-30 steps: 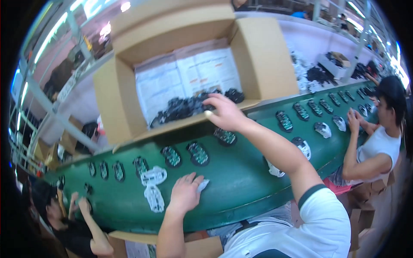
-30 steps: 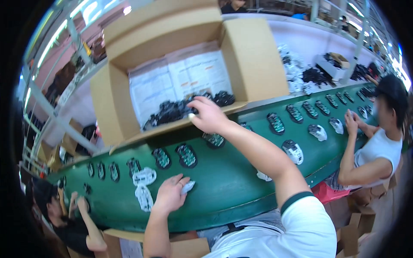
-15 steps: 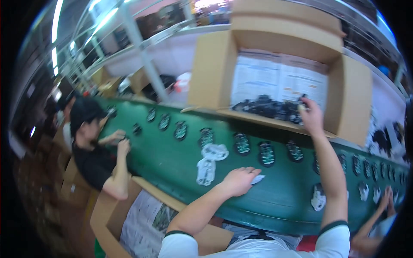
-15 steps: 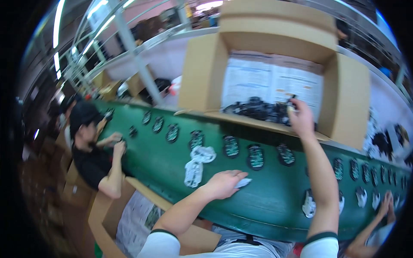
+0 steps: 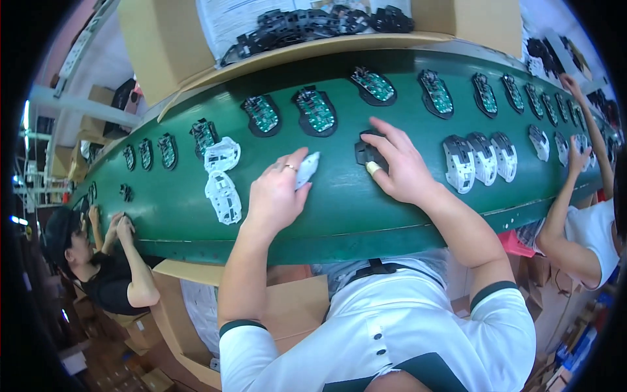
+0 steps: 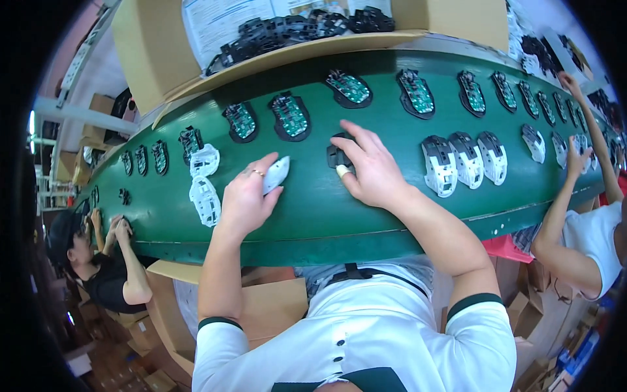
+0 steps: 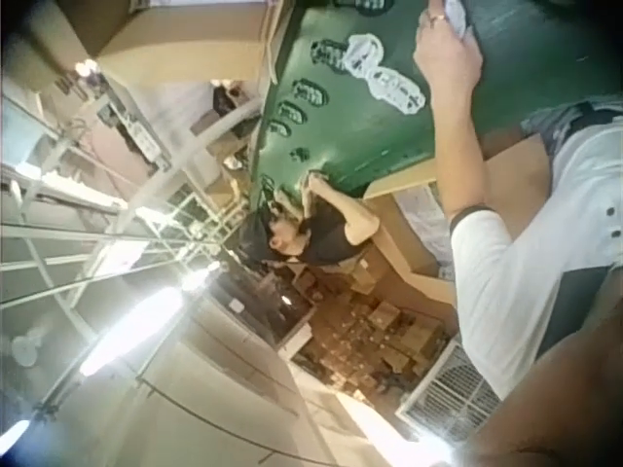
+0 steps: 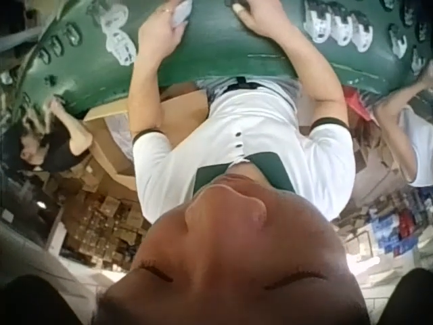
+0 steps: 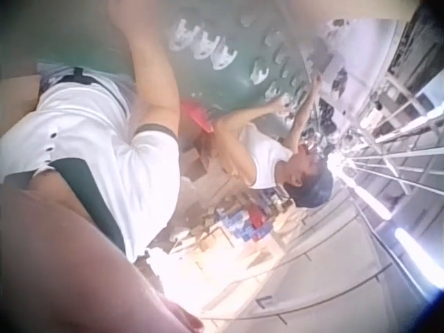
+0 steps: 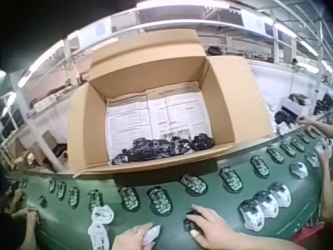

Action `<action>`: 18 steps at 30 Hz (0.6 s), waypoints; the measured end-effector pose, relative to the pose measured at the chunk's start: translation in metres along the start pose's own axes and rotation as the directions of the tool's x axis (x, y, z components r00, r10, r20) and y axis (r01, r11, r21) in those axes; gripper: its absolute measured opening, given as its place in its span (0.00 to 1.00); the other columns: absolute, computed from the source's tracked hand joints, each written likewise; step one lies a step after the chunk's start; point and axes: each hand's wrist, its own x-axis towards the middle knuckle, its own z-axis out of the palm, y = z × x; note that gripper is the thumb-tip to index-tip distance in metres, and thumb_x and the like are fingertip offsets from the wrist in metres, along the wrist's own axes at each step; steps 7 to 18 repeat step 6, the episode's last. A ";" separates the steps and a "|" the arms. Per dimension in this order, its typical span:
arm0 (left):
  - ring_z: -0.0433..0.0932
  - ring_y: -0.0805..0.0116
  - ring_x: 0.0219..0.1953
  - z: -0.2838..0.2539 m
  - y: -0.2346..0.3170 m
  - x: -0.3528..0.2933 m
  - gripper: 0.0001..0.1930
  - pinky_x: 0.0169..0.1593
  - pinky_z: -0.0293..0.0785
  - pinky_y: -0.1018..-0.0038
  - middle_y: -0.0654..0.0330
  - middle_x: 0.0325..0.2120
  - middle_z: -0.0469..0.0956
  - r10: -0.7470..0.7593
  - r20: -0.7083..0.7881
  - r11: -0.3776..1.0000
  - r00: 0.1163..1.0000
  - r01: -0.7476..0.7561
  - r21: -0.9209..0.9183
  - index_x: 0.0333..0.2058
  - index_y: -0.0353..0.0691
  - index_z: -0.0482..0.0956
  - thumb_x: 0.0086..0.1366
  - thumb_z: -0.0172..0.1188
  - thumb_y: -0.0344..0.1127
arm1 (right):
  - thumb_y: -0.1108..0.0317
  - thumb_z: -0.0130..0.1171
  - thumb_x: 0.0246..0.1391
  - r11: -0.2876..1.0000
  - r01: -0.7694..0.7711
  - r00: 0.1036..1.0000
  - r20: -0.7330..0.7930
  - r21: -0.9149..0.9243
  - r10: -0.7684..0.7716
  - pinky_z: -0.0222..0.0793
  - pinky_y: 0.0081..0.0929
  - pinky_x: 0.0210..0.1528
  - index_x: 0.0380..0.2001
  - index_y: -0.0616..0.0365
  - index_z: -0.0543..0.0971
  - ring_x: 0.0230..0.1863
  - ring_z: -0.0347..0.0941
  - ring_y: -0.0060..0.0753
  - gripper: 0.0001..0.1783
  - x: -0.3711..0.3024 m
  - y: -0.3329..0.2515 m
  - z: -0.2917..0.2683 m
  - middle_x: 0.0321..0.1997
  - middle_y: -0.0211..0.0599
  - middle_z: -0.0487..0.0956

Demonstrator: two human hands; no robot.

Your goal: The person takes mouse shells from a cardboard box, retrieves plastic parts from another box, assembles the parts into the shells by hand, and places the assembled pieces on the conveyor belt.

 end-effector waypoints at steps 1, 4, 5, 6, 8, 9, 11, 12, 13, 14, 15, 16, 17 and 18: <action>0.83 0.44 0.53 0.005 -0.001 0.000 0.33 0.55 0.81 0.58 0.44 0.54 0.83 -0.013 -0.007 1.000 1.000 0.013 -0.012 0.63 0.39 0.75 0.57 0.73 0.30 | 0.72 0.65 0.50 0.997 -0.021 0.998 0.060 0.073 0.016 0.68 0.48 0.70 0.59 0.57 0.78 0.69 0.69 0.56 0.29 -0.006 0.004 0.000 0.72 0.50 0.71; 0.84 0.44 0.51 0.017 0.002 0.000 0.33 0.54 0.81 0.59 0.43 0.53 0.83 -0.036 -0.029 0.995 0.999 0.033 -0.096 0.63 0.39 0.75 0.58 0.74 0.32 | 0.71 0.67 0.49 0.992 -0.016 0.988 0.157 0.126 -0.004 0.67 0.48 0.71 0.59 0.56 0.78 0.71 0.67 0.55 0.30 -0.017 0.013 0.000 0.72 0.50 0.70; 0.84 0.44 0.51 0.019 0.002 -0.002 0.33 0.54 0.81 0.59 0.43 0.53 0.83 -0.038 -0.028 0.995 0.999 0.035 -0.090 0.63 0.39 0.75 0.58 0.74 0.32 | 0.70 0.68 0.49 0.995 0.014 0.979 0.203 0.104 -0.035 0.66 0.48 0.72 0.60 0.55 0.78 0.72 0.67 0.54 0.31 -0.022 0.017 -0.001 0.73 0.49 0.70; 0.85 0.44 0.51 0.019 0.002 -0.003 0.33 0.55 0.81 0.59 0.43 0.53 0.83 -0.072 -0.018 0.990 0.997 0.070 -0.125 0.64 0.39 0.75 0.59 0.74 0.34 | 0.70 0.68 0.49 0.994 0.016 0.979 0.199 0.110 -0.038 0.66 0.48 0.72 0.60 0.55 0.78 0.72 0.67 0.54 0.31 -0.023 0.018 0.003 0.73 0.49 0.70; 0.85 0.44 0.51 0.019 0.002 -0.003 0.33 0.55 0.81 0.59 0.43 0.53 0.83 -0.072 -0.018 0.990 0.997 0.070 -0.125 0.64 0.39 0.75 0.59 0.74 0.34 | 0.70 0.68 0.49 0.994 0.016 0.979 0.199 0.110 -0.038 0.66 0.48 0.72 0.60 0.55 0.78 0.72 0.67 0.54 0.31 -0.023 0.018 0.003 0.73 0.49 0.70; 0.85 0.44 0.51 0.019 0.002 -0.003 0.33 0.55 0.81 0.59 0.43 0.53 0.83 -0.072 -0.018 0.990 0.997 0.070 -0.125 0.64 0.39 0.75 0.59 0.74 0.34 | 0.70 0.68 0.49 0.994 0.016 0.979 0.199 0.110 -0.038 0.66 0.48 0.72 0.60 0.55 0.78 0.72 0.67 0.54 0.31 -0.023 0.018 0.003 0.73 0.49 0.70; 0.85 0.44 0.51 0.019 0.002 -0.003 0.33 0.55 0.81 0.59 0.43 0.53 0.83 -0.072 -0.018 0.990 0.997 0.070 -0.125 0.64 0.39 0.75 0.59 0.74 0.34 | 0.70 0.68 0.49 0.994 0.016 0.979 0.199 0.110 -0.038 0.66 0.48 0.72 0.60 0.55 0.78 0.72 0.67 0.54 0.31 -0.023 0.018 0.003 0.73 0.49 0.70; 0.85 0.44 0.51 0.019 0.002 -0.003 0.33 0.55 0.81 0.59 0.43 0.53 0.83 -0.072 -0.018 0.990 0.997 0.070 -0.125 0.64 0.39 0.75 0.59 0.74 0.34 | 0.70 0.68 0.49 0.994 0.016 0.979 0.199 0.110 -0.038 0.66 0.48 0.72 0.60 0.55 0.78 0.72 0.67 0.54 0.31 -0.023 0.018 0.003 0.73 0.49 0.70; 0.85 0.44 0.51 0.019 0.002 -0.003 0.33 0.55 0.81 0.59 0.43 0.53 0.83 -0.072 -0.018 0.990 0.997 0.070 -0.125 0.64 0.39 0.75 0.59 0.74 0.34 | 0.70 0.68 0.49 0.994 0.016 0.979 0.199 0.110 -0.038 0.66 0.48 0.72 0.60 0.55 0.78 0.72 0.67 0.54 0.31 -0.023 0.018 0.003 0.73 0.49 0.70; 0.85 0.44 0.51 0.019 0.002 -0.003 0.33 0.55 0.81 0.59 0.43 0.53 0.83 -0.072 -0.018 0.990 0.997 0.070 -0.125 0.64 0.39 0.75 0.59 0.74 0.34 | 0.70 0.68 0.49 0.994 0.016 0.979 0.199 0.110 -0.038 0.66 0.48 0.72 0.60 0.55 0.78 0.72 0.67 0.54 0.31 -0.023 0.018 0.003 0.73 0.49 0.70; 0.85 0.44 0.51 0.019 0.002 -0.003 0.33 0.55 0.81 0.59 0.43 0.53 0.83 -0.072 -0.018 0.990 0.997 0.070 -0.125 0.64 0.39 0.75 0.59 0.74 0.34 | 0.70 0.68 0.49 0.994 0.016 0.979 0.199 0.110 -0.038 0.66 0.48 0.72 0.60 0.55 0.78 0.72 0.67 0.54 0.31 -0.023 0.018 0.003 0.73 0.49 0.70; 0.85 0.44 0.51 0.019 0.002 -0.003 0.33 0.55 0.81 0.59 0.43 0.53 0.83 -0.072 -0.018 0.990 0.997 0.070 -0.125 0.64 0.39 0.75 0.59 0.74 0.34 | 0.70 0.68 0.49 0.994 0.016 0.979 0.199 0.110 -0.038 0.66 0.48 0.72 0.60 0.55 0.78 0.72 0.67 0.54 0.31 -0.023 0.018 0.003 0.73 0.49 0.70; 0.85 0.44 0.51 0.019 0.002 -0.003 0.33 0.55 0.81 0.59 0.43 0.53 0.83 -0.072 -0.018 0.990 0.997 0.070 -0.125 0.64 0.39 0.75 0.59 0.74 0.34 | 0.70 0.68 0.49 0.994 0.016 0.979 0.199 0.110 -0.038 0.66 0.48 0.72 0.60 0.55 0.78 0.72 0.67 0.54 0.31 -0.023 0.018 0.003 0.73 0.49 0.70; 0.85 0.44 0.51 0.019 0.002 -0.003 0.33 0.55 0.81 0.59 0.43 0.53 0.83 -0.072 -0.018 0.990 0.997 0.070 -0.125 0.64 0.39 0.75 0.59 0.74 0.34 | 0.70 0.68 0.49 0.994 0.016 0.979 0.199 0.110 -0.038 0.66 0.48 0.72 0.60 0.55 0.78 0.72 0.67 0.54 0.31 -0.023 0.018 0.003 0.73 0.49 0.70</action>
